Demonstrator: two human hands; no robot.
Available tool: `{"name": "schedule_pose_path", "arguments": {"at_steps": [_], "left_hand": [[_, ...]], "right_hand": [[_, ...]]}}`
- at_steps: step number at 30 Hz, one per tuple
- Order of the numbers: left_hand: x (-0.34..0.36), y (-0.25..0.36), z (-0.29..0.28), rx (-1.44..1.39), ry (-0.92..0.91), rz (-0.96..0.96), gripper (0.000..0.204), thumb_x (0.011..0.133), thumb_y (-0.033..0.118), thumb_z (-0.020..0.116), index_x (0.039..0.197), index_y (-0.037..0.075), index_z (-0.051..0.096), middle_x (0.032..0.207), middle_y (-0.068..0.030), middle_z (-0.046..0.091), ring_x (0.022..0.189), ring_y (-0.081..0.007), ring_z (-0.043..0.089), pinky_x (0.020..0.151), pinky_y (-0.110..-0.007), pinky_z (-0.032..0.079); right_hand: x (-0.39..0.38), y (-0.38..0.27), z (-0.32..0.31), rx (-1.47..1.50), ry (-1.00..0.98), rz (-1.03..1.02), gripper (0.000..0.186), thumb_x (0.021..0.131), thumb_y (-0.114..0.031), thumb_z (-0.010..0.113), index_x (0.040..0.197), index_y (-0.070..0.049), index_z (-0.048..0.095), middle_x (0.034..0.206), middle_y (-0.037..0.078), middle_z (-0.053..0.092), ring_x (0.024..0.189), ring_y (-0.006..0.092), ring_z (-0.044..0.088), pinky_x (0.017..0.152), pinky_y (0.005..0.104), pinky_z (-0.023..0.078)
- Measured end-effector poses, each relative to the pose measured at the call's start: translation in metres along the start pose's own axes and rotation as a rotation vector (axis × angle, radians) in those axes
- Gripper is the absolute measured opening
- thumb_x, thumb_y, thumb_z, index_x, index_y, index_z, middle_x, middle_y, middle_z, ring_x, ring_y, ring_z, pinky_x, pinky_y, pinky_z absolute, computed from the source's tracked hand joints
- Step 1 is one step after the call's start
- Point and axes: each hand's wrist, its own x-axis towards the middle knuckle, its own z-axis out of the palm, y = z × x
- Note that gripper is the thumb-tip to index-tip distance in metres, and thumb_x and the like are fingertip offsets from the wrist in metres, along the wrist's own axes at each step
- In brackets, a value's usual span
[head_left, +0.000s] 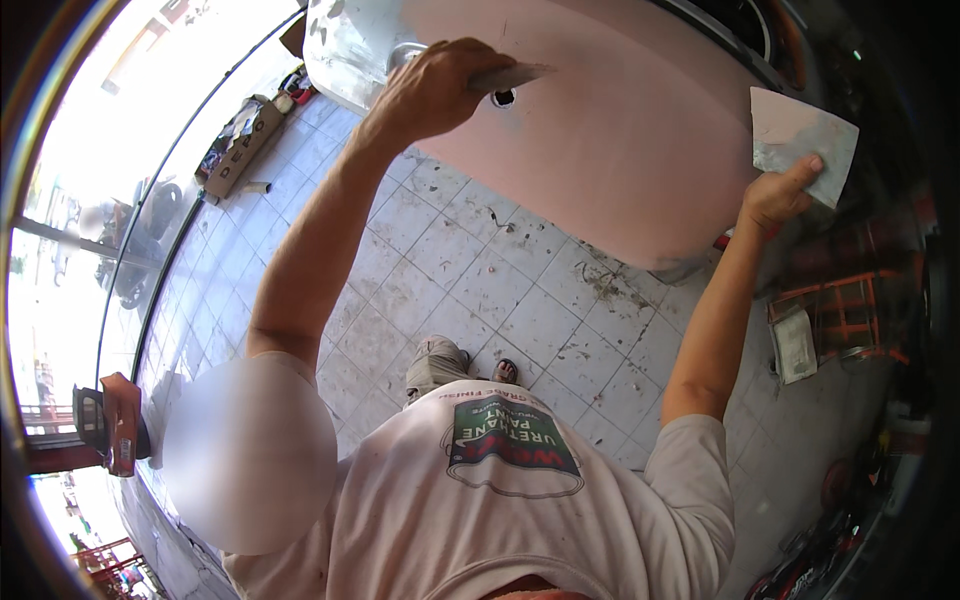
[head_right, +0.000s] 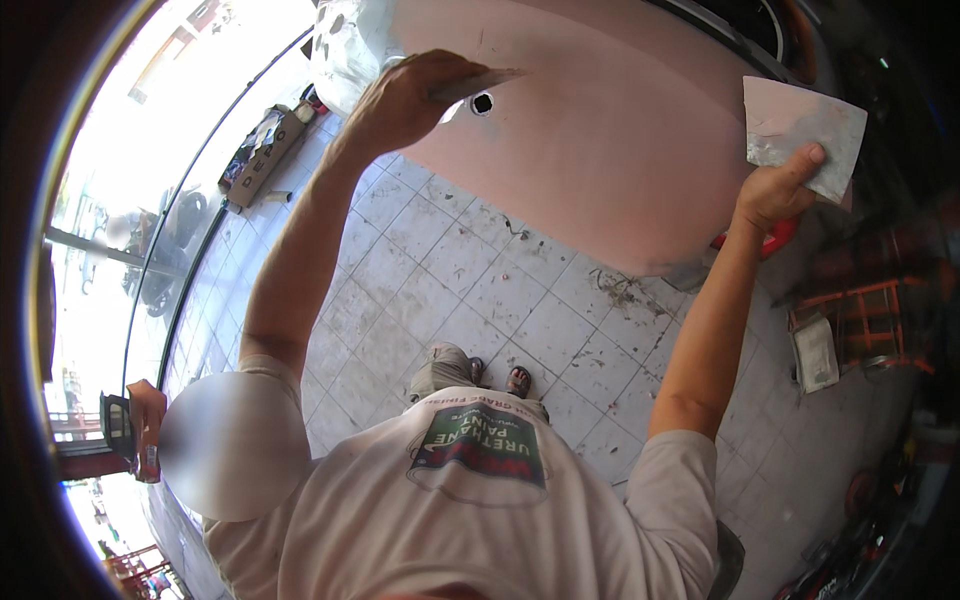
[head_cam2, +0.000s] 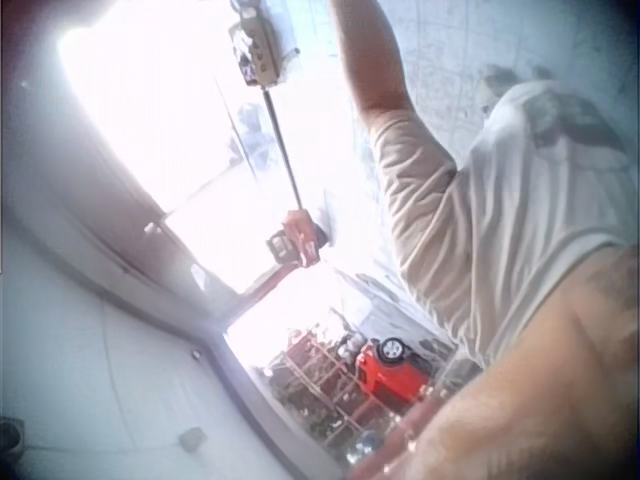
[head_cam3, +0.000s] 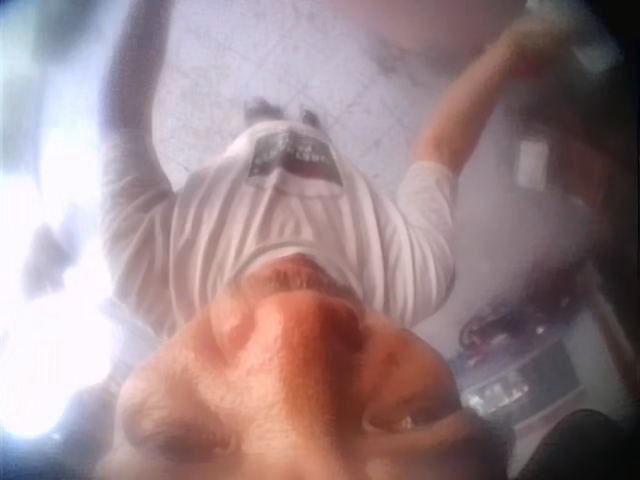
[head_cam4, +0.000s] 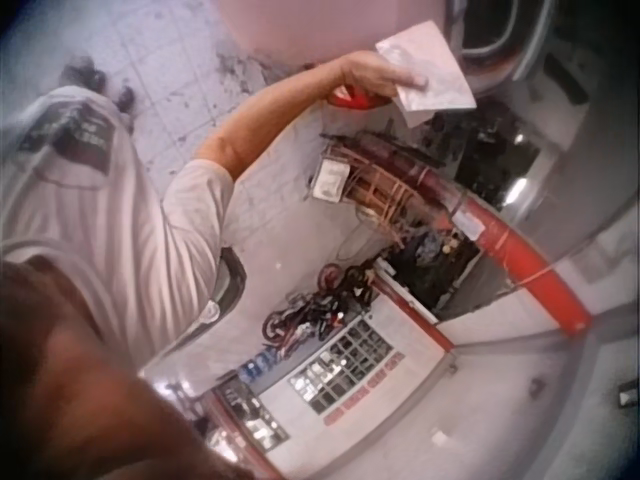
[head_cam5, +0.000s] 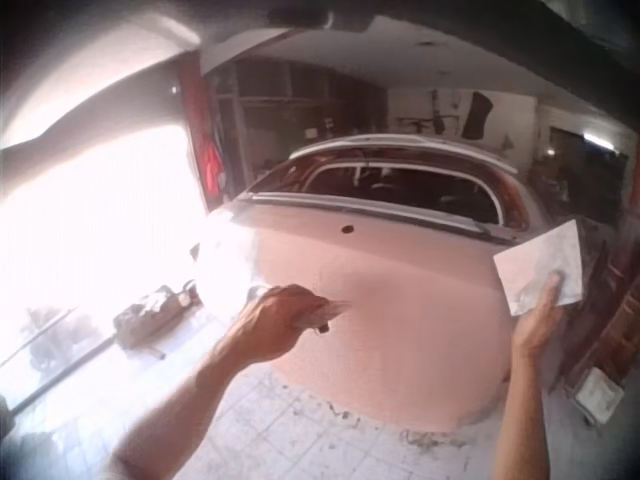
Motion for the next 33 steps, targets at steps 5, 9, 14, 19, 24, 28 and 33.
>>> {"name": "schedule_pose_path", "arguments": {"at_steps": [5, 9, 14, 19, 24, 28, 33], "left_hand": [[0.071, 0.002, -0.016, 0.178, -0.078, 0.063, 0.028, 0.1, 0.014, 0.067, 0.122, 0.019, 0.083, 0.123, -0.0069, 0.079, 0.115, -0.0319, 0.072, 0.101, -0.046, 0.059], [0.028, 0.024, 0.011, 0.236, -0.052, 0.176, 0.051, 0.082, -0.004, 0.075, 0.124, 0.024, 0.084, 0.131, 0.0024, 0.078, 0.12, -0.0242, 0.072, 0.101, -0.04, 0.062], [-0.071, 0.041, 0.037, 0.21, -0.011, 0.255, 0.052, 0.078, 0.006, 0.082, 0.128, 0.017, 0.079, 0.13, 0.0018, 0.074, 0.126, -0.0243, 0.067, 0.101, -0.043, 0.06], [-0.114, 0.038, 0.032, 0.158, -0.114, 0.183, 0.046, 0.084, 0.006, 0.081, 0.129, 0.018, 0.079, 0.128, 0.0028, 0.074, 0.127, -0.0211, 0.066, 0.104, -0.044, 0.058], [-0.032, -0.001, -0.011, 0.08, 0.05, 0.059, 0.049, 0.084, -0.005, 0.078, 0.128, 0.016, 0.082, 0.13, -0.005, 0.078, 0.119, -0.0283, 0.074, 0.102, -0.042, 0.064], [0.064, -0.06, -0.026, 0.098, 0.092, 0.198, 0.031, 0.096, 0.007, 0.069, 0.122, 0.016, 0.083, 0.122, -0.0078, 0.079, 0.115, -0.0313, 0.073, 0.1, -0.045, 0.061], [0.105, -0.049, -0.019, 0.046, 0.003, 0.167, 0.025, 0.1, 0.012, 0.066, 0.118, 0.012, 0.083, 0.114, -0.0129, 0.08, 0.112, -0.0356, 0.073, 0.098, -0.047, 0.059]], "right_hand": [[-0.001, 0.007, 0.006, 0.008, -0.036, -0.023, 0.089, 0.11, -0.06, 0.056, 0.16, 0.011, 0.04, 0.149, 0.031, 0.059, 0.134, 0.0374, 0.065, 0.107, 0.0459, 0.056], [0.001, -0.008, 0.0, -0.053, -0.002, 0.006, 0.093, 0.11, -0.063, 0.054, 0.159, 0.014, 0.037, 0.15, 0.032, 0.056, 0.136, 0.0385, 0.064, 0.111, 0.0474, 0.054], [-0.003, -0.006, 0.008, 0.01, 0.008, -0.124, 0.094, 0.109, -0.063, 0.055, 0.158, 0.016, 0.037, 0.152, 0.032, 0.055, 0.139, 0.0388, 0.061, 0.115, 0.0483, 0.051], [-0.002, -0.009, 0.009, 0.041, 0.025, -0.131, 0.095, 0.108, -0.061, 0.059, 0.158, 0.017, 0.036, 0.156, 0.033, 0.051, 0.141, 0.0383, 0.059, 0.117, 0.0478, 0.05], [0.001, -0.001, 0.002, 0.058, 0.065, -0.09, 0.093, 0.108, -0.06, 0.06, 0.157, 0.017, 0.039, 0.157, 0.032, 0.051, 0.141, 0.0376, 0.06, 0.118, 0.0471, 0.05], [-0.001, -0.007, 0.008, 0.042, 0.043, -0.051, 0.093, 0.109, -0.061, 0.058, 0.156, 0.018, 0.041, 0.157, 0.032, 0.052, 0.14, 0.0371, 0.061, 0.117, 0.0468, 0.05], [-0.001, -0.008, 0.008, 0.041, 0.029, -0.074, 0.09, 0.11, -0.059, 0.056, 0.157, 0.017, 0.04, 0.156, 0.03, 0.053, 0.139, 0.0362, 0.061, 0.116, 0.0467, 0.05]]}}
